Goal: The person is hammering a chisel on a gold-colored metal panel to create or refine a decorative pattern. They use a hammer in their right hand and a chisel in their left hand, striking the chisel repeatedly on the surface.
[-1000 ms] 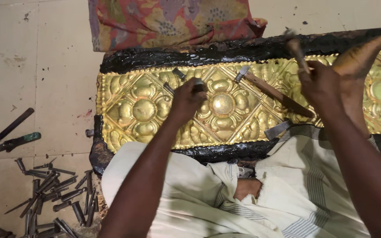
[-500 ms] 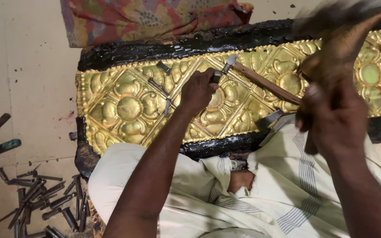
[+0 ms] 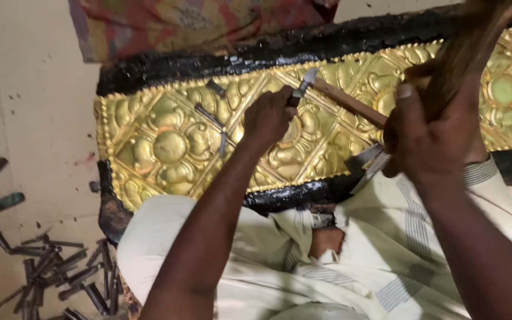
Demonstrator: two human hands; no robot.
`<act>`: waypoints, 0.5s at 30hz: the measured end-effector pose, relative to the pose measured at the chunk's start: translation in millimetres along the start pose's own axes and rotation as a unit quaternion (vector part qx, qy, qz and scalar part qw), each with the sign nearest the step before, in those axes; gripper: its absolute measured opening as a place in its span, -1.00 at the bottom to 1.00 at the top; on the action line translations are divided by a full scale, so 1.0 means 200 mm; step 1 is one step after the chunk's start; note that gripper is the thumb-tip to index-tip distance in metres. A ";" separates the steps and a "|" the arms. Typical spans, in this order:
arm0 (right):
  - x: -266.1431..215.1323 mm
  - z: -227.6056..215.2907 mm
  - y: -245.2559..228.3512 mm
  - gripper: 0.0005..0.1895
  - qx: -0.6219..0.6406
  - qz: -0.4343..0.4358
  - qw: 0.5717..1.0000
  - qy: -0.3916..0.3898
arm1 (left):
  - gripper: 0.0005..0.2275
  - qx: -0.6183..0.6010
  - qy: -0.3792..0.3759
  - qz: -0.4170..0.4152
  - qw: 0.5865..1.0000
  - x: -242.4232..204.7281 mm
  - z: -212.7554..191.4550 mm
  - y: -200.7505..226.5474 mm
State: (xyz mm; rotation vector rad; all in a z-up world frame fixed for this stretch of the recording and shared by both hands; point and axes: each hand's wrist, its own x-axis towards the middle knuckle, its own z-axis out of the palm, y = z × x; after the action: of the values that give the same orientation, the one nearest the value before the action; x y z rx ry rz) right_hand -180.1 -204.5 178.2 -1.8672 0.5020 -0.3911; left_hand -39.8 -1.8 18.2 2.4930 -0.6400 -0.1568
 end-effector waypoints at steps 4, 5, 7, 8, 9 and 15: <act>0.02 0.04 0.09 -0.49 -0.187 -0.209 0.917 -0.283 | -0.68 -0.006 0.000 0.004 1.000 -0.02 0.02 0.06; 0.03 0.03 0.10 -0.55 -0.222 -0.144 0.929 -0.260 | -0.68 -0.001 0.009 0.020 1.000 -0.01 0.02 0.06; 0.04 0.00 0.10 -0.66 -0.287 -0.007 0.933 -0.218 | -0.69 0.010 0.022 0.043 0.999 -0.02 0.03 0.05; 0.02 -0.03 0.09 -0.64 -0.205 0.047 0.965 -0.155 | -0.69 0.009 0.024 0.051 0.998 -0.04 0.04 0.05; 0.01 -0.04 0.08 -0.61 -0.121 0.102 0.983 -0.089 | -0.69 0.007 0.026 0.059 0.998 -0.03 0.04 0.04; 0.00 -0.06 0.14 -0.50 -0.272 -0.214 0.915 -0.207 | -0.69 0.001 -0.044 0.026 0.999 -0.01 -0.03 0.11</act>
State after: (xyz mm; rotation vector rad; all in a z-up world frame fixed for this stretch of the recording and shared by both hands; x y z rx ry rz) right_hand -191.0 -222.8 155.7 -2.5292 -0.1177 -0.1284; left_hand -49.0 -13.6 35.1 2.4801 -0.7402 -0.2470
